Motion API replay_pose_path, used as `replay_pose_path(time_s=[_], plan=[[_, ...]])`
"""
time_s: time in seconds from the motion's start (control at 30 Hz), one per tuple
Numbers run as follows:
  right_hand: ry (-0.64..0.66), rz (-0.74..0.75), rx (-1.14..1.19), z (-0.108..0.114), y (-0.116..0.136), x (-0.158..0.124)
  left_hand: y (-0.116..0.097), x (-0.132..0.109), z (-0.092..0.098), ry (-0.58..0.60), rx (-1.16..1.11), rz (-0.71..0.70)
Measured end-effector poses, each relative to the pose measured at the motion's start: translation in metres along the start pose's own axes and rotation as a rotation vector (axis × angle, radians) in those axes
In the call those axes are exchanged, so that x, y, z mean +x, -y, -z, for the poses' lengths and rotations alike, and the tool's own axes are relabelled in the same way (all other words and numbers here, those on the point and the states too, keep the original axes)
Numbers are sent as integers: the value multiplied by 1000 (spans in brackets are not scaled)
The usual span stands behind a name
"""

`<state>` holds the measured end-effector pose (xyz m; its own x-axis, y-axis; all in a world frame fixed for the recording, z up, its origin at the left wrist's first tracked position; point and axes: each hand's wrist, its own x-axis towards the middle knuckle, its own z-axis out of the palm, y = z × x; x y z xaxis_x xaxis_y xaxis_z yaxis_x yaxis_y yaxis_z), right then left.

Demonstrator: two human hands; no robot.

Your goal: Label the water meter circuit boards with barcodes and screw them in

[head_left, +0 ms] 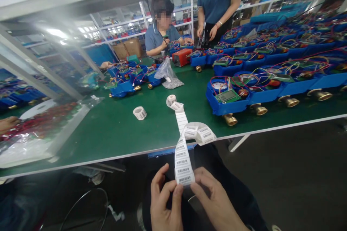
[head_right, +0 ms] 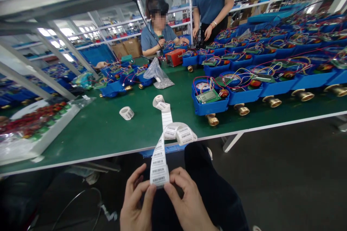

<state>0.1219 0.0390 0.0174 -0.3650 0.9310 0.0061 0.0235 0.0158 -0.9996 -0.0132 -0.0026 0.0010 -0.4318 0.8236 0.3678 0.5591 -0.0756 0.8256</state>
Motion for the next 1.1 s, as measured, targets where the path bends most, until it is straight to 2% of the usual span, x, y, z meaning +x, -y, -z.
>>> replay_pose_path(time_s=[0.1, 0.17, 0.27, 0.33, 0.47, 0.6, 0.8, 0.93, 1.1], plan=[[-26, 5, -15, 0, 0, 1, -3, 4, 1, -97, 115, -260], [-31, 22, -77, -1, -1, 3, -4, 5, 1, -119, 150, -324], [-9, 34, -126, -2, -1, 6, -5, 7, 0, -83, 140, -215], [-13, 7, -49, -2, 1, 9, -5, 7, -1, -46, 113, -135], [-34, -81, 126, 1, 4, 14, -5, 7, -2, -7, 49, -87], [-33, -14, 30, 2, 2, 15, -5, 11, -2, -25, -36, 23], [-13, 13, 117, 2, 4, 13, -4, 11, 1, -59, 26, -161], [48, 83, 30, 1, 4, 6, -4, 8, 5, -47, -12, -106], [70, -43, 213, 1, 0, -1, -6, 3, 11, -52, 92, -238]])
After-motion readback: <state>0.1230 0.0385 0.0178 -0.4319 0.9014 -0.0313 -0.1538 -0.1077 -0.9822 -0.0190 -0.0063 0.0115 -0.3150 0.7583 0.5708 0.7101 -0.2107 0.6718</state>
